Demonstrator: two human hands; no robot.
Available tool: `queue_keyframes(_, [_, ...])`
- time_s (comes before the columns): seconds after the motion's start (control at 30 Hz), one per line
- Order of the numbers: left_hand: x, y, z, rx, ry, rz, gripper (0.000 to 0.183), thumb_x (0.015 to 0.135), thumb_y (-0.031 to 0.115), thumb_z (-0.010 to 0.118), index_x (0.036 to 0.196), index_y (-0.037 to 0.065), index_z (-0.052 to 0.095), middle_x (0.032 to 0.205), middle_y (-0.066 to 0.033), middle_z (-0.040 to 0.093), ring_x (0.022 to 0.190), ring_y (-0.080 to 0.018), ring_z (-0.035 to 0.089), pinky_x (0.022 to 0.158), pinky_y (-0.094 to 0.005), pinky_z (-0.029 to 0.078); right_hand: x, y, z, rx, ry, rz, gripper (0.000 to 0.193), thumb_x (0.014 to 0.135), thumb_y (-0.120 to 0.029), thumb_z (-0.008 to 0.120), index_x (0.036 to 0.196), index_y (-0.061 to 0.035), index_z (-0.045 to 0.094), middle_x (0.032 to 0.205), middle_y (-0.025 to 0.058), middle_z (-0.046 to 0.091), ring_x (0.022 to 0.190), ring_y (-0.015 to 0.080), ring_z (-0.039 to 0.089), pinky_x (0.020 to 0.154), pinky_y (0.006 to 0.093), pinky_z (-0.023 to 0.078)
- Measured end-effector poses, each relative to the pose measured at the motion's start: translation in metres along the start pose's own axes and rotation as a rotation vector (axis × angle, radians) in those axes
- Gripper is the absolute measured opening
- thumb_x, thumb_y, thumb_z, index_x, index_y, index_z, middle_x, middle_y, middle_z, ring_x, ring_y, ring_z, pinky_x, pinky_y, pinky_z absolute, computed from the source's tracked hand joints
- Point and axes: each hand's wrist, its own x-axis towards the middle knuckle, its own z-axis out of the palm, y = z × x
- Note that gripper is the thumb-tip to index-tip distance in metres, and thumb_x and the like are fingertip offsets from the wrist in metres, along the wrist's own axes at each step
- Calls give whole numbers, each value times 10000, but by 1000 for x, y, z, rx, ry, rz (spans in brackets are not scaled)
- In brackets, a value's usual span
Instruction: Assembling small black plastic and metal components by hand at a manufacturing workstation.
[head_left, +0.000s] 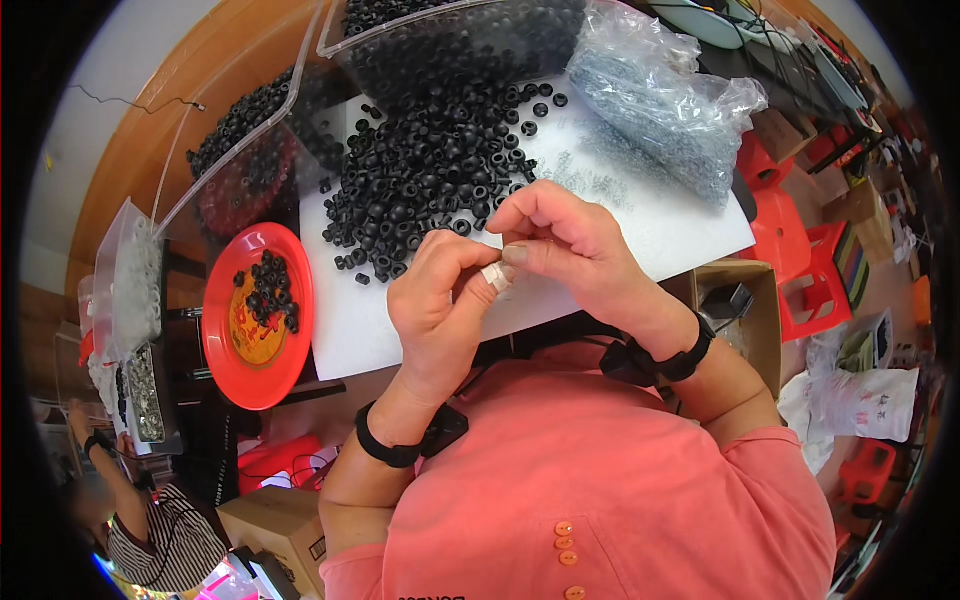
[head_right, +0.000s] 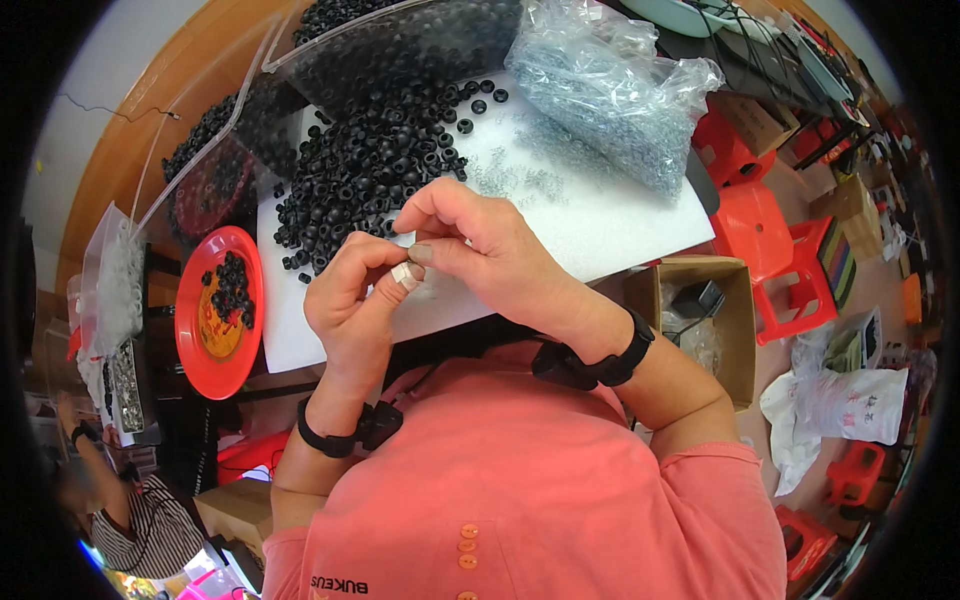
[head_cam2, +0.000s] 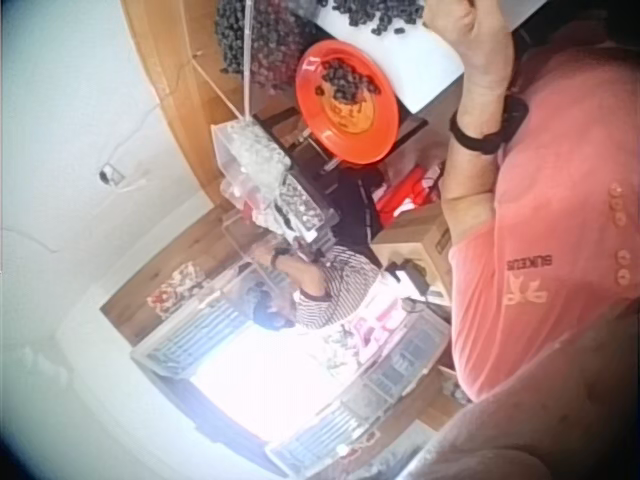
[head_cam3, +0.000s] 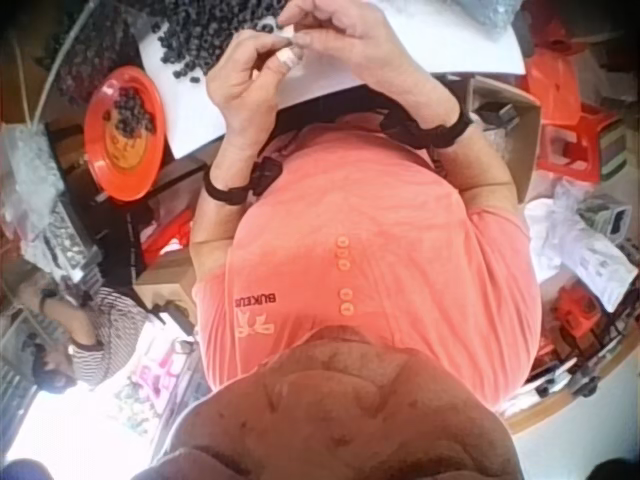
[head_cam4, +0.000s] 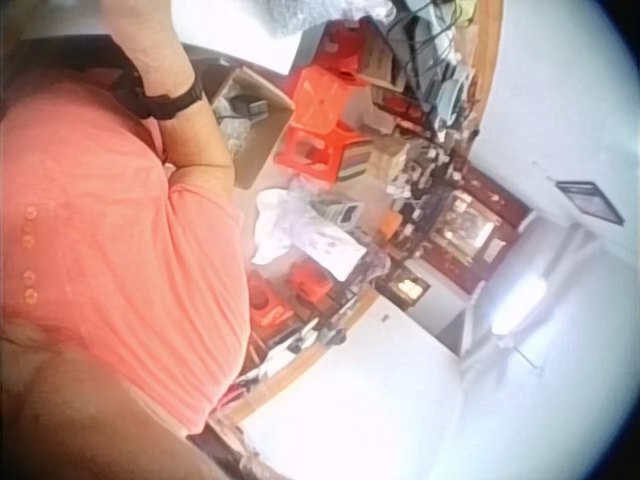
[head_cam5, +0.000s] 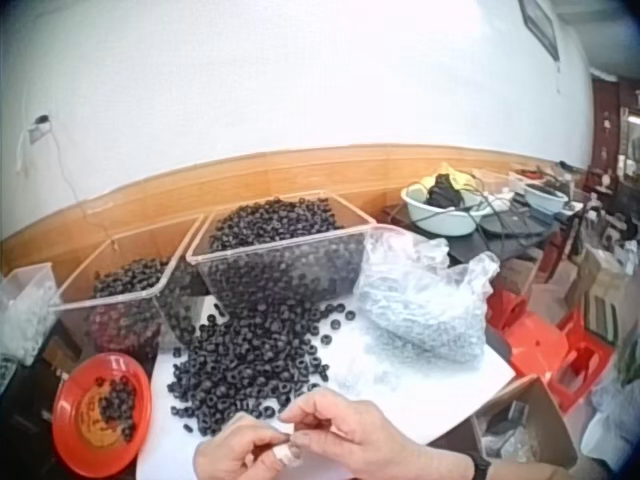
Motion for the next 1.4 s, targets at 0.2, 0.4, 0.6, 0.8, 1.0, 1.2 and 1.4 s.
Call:
queue_keyframes(0.2, [1,3,0,-377,69,-489,69,888,-6,710,956,-14,700,817,-25,661,642,-68,524,543,-203,367,2,5,4,-196,81,-209,163,928,-20,623,1090,-22,608,891,51,646,832,126,617,749,273,506])
queue_keyframes(0.4, [2,-1,0,-564,138,-602,99,904,11,706,996,-25,693,812,-63,684,624,-84,564,514,-201,373,5,7,2,-160,159,-193,160,922,-24,621,1081,-12,626,910,49,655,852,126,624,764,277,514])
queue_keyframes(0.6, [4,-3,1,-545,121,-573,121,900,14,715,1011,-26,691,845,-79,698,638,-97,587,515,-203,392,7,1,6,-81,215,-140,121,921,-36,637,1033,8,647,931,52,688,867,110,632,768,269,513])
queue_keyframes(0.8, [8,3,0,-500,147,-475,156,898,-7,707,1052,-29,701,870,-77,697,703,-106,626,514,-201,403,10,1,10,41,162,-115,67,924,-21,630,979,8,654,878,54,696,831,111,637,751,267,509])
queue_keyframes(1.0, [3,2,-23,18,45,-227,172,820,-55,707,984,-3,694,877,-70,640,785,-165,605,617,-268,448,8,8,8,-105,200,-147,111,876,-10,653,986,0,650,859,60,684,808,117,636,730,269,509])
queue_keyframes(1.2, [3,0,-19,539,-170,123,279,729,-77,688,988,28,672,941,-103,603,910,-293,561,711,-365,485,2,13,5,-230,223,-186,140,856,4,651,995,-7,640,798,59,638,737,133,607,680,277,501])
queue_keyframes(1.4, [7,-9,-7,709,-204,186,334,720,-96,649,1030,26,639,955,-101,591,895,-308,560,689,-411,485,2,11,11,-309,189,-224,152,850,38,651,987,-17,617,742,67,611,684,149,602,644,276,492])
